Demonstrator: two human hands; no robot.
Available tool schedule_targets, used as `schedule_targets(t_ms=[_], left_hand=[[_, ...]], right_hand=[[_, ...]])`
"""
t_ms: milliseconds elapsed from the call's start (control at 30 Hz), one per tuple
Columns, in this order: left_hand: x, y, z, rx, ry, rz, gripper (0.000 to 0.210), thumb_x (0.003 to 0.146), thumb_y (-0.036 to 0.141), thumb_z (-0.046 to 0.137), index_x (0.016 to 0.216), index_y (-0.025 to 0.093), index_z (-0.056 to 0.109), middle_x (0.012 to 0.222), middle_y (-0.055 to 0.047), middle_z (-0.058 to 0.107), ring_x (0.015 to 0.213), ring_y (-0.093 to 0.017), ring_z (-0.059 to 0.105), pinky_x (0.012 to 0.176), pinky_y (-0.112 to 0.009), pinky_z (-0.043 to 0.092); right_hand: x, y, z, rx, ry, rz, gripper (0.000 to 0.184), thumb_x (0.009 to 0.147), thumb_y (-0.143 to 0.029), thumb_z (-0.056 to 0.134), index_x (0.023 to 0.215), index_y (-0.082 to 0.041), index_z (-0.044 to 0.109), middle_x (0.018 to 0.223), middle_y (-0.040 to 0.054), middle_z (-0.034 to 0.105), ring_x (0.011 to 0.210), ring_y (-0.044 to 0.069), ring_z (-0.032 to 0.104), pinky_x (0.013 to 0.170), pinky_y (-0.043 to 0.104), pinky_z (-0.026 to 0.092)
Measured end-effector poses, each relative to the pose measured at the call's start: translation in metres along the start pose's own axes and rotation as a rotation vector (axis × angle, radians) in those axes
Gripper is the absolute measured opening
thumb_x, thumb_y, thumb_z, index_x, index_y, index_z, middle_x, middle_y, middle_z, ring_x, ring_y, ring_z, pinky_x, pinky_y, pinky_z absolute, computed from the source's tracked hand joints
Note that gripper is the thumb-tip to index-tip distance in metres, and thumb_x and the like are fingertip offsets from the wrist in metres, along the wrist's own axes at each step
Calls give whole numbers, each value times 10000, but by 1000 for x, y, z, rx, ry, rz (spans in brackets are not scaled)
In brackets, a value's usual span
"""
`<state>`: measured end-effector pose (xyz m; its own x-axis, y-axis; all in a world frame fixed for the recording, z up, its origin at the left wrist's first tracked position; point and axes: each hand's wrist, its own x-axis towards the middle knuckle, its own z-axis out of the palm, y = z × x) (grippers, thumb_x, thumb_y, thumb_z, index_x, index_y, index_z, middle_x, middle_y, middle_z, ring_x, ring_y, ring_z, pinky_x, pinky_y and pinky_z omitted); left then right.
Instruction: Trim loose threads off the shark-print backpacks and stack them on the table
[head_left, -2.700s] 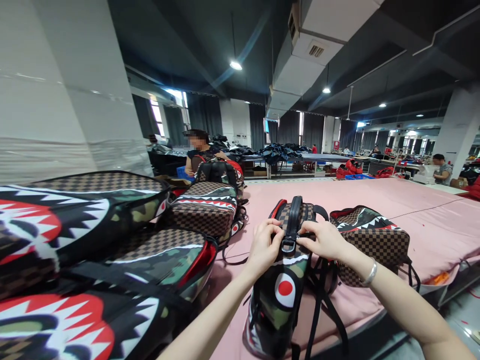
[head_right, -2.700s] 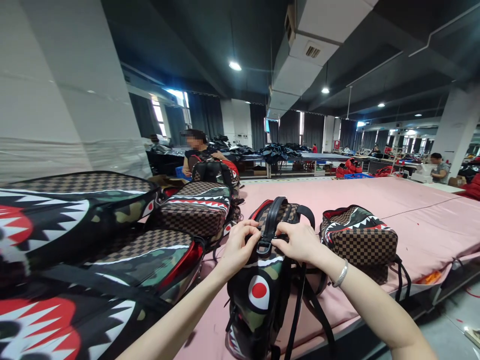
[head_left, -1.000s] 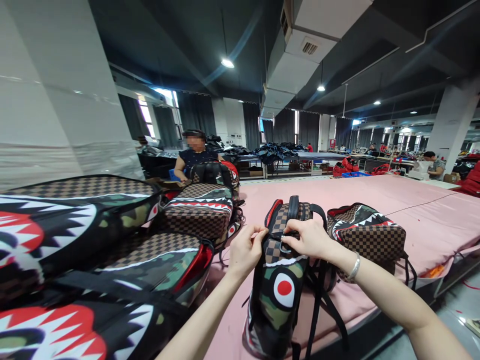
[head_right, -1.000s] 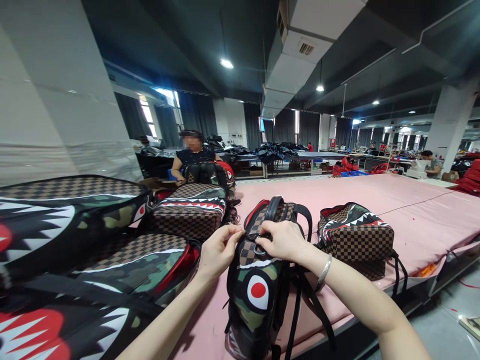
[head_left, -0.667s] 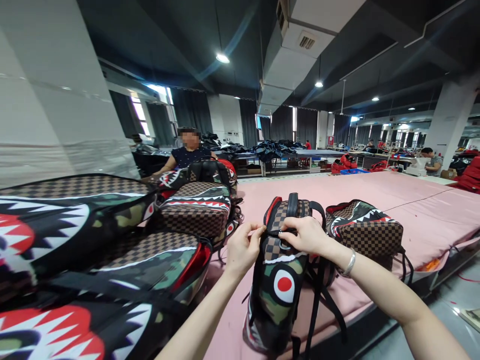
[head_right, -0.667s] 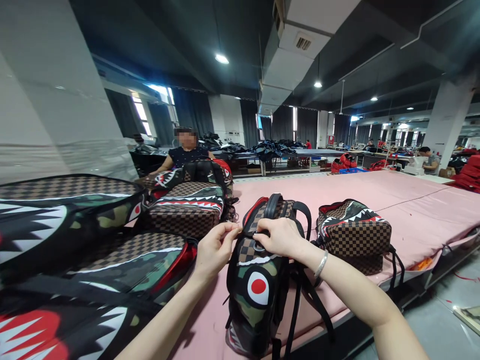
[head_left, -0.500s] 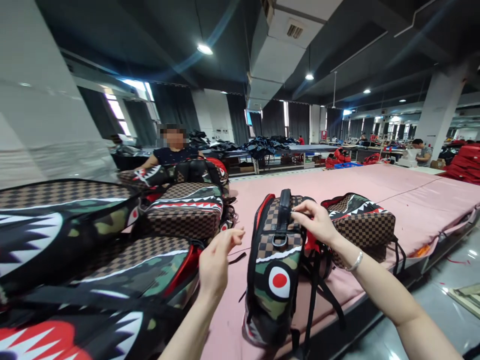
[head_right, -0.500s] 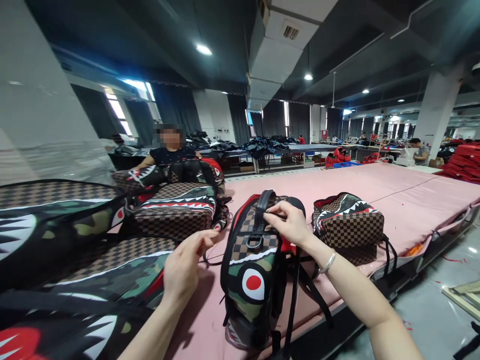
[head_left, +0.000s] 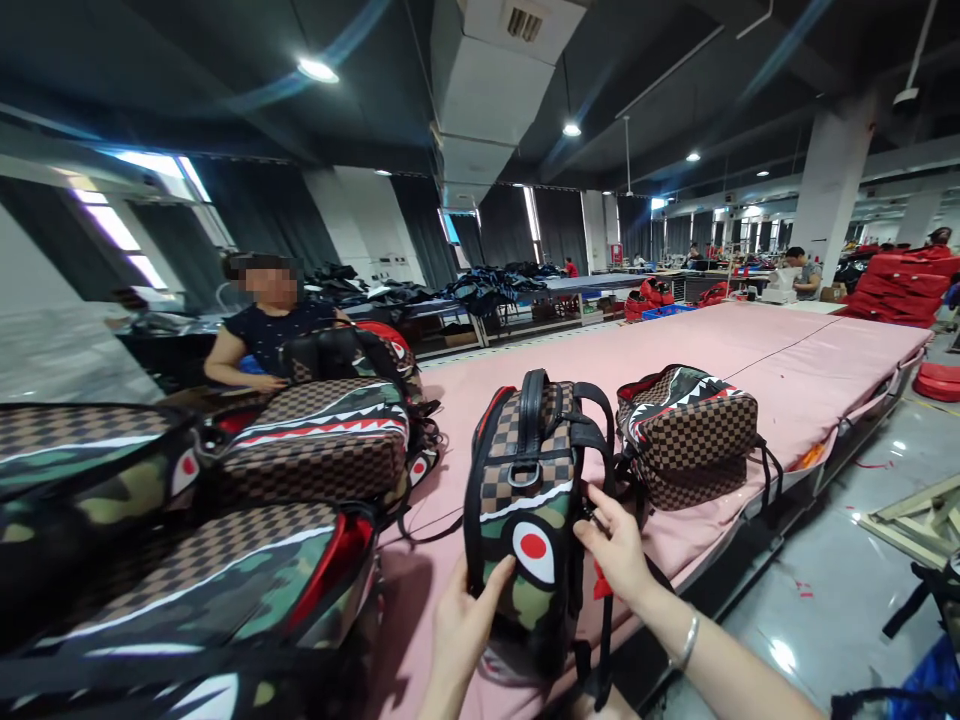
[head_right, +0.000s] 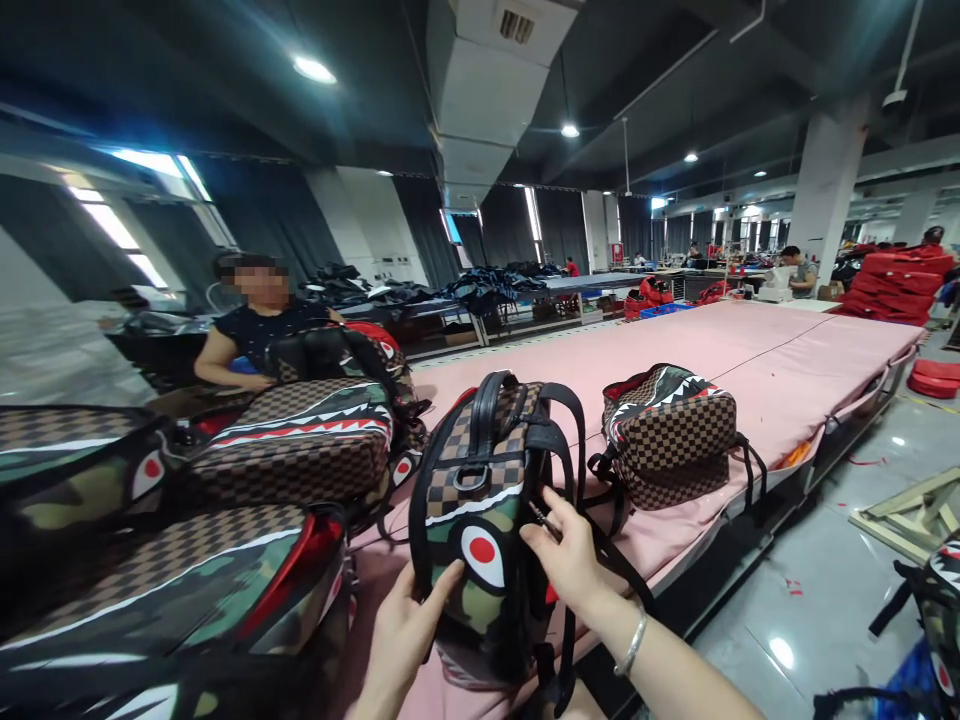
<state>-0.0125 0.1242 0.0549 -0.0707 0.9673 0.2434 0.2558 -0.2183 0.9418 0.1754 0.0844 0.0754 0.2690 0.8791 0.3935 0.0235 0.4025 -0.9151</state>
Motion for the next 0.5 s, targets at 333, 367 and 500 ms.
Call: schedule_targets(t_ms=[333,367,500], left_hand=[[-40,1,22,-942,217,-392,337,760,299,623,1085,209,615,978,-44,709,871,-199,666,776,-293,539],[-44,-5,19,-1021,242,-430,302,801,277,570,1090,206,619,967,-49,713,876,-193,666,784,-286,535],[-66,-45,6,-1198,281,-578,314,870,201,416,1099,216,631,860,-44,732,855,-180,674,756,-246,537]], right_hand=[[0,-46,49,-181,-332,-236,325,742,-280,602,1040,-160,653,667,-2,645,538,115,548,521,200,453],[-2,-50,52,-216,-399,-270,372,737,-266,602,1093,-162,632,722,12,674,581,130,586,559,208,472],[-18,-52,64,-354,-657,-348,574,740,-230,570,1299,-159,462,985,75,694,824,189,659,731,246,502]])
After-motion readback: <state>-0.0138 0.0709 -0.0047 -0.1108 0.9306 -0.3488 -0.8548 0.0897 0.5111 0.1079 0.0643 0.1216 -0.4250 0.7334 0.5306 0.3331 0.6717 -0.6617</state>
